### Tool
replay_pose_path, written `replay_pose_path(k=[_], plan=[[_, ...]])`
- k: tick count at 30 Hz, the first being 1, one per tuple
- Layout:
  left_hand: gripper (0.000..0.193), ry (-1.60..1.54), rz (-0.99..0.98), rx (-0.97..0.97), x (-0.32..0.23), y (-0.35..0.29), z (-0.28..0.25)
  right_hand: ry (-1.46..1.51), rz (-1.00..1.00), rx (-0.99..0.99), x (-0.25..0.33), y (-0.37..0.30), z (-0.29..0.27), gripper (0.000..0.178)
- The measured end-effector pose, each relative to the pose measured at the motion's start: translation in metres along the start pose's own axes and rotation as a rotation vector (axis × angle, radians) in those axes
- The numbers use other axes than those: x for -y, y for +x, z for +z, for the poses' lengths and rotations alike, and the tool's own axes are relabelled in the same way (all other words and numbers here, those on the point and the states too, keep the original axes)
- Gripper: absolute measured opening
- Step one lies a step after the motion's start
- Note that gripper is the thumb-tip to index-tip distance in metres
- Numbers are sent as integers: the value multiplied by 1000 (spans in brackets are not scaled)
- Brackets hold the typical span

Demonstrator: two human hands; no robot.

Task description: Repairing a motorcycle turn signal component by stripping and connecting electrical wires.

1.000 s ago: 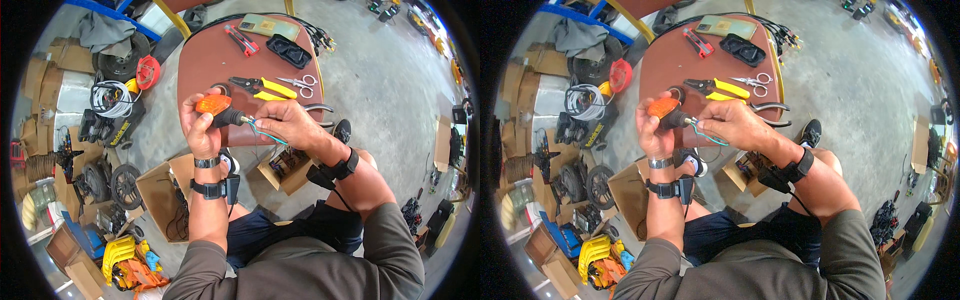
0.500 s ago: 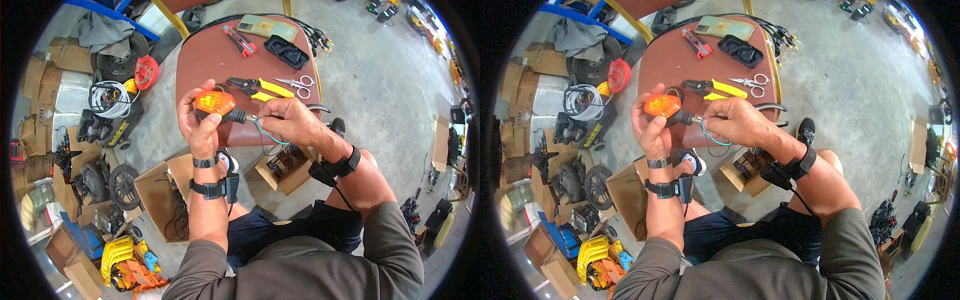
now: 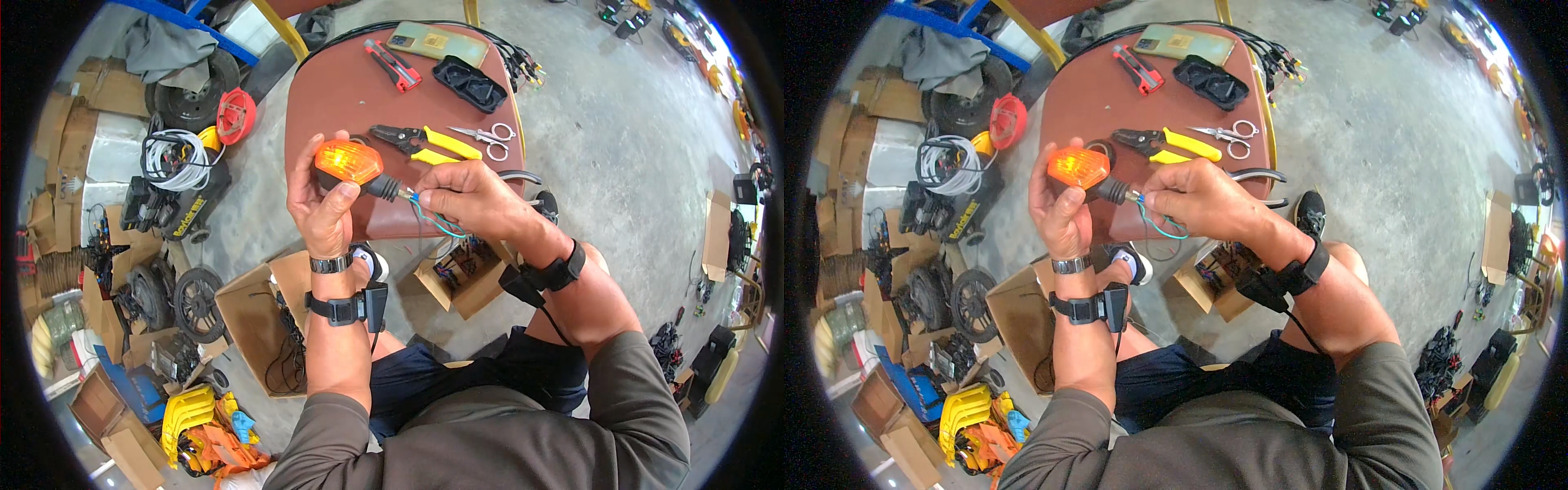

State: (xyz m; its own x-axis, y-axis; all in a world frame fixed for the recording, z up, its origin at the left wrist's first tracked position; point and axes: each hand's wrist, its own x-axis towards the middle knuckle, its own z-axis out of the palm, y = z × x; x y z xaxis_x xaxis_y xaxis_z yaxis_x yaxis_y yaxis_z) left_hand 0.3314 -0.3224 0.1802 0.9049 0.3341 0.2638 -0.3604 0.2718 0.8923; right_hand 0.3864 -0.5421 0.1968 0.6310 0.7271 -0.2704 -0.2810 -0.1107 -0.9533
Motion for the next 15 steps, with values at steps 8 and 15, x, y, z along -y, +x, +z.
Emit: replay_pose_path(k=[8,15], plan=[[69,-45,-27,-30,-4,2,0,-48,3,-32,-5,5,6,16],[68,-66,-43,-18,0,3,2,-32,-55,-50,-8,8,3,14]])
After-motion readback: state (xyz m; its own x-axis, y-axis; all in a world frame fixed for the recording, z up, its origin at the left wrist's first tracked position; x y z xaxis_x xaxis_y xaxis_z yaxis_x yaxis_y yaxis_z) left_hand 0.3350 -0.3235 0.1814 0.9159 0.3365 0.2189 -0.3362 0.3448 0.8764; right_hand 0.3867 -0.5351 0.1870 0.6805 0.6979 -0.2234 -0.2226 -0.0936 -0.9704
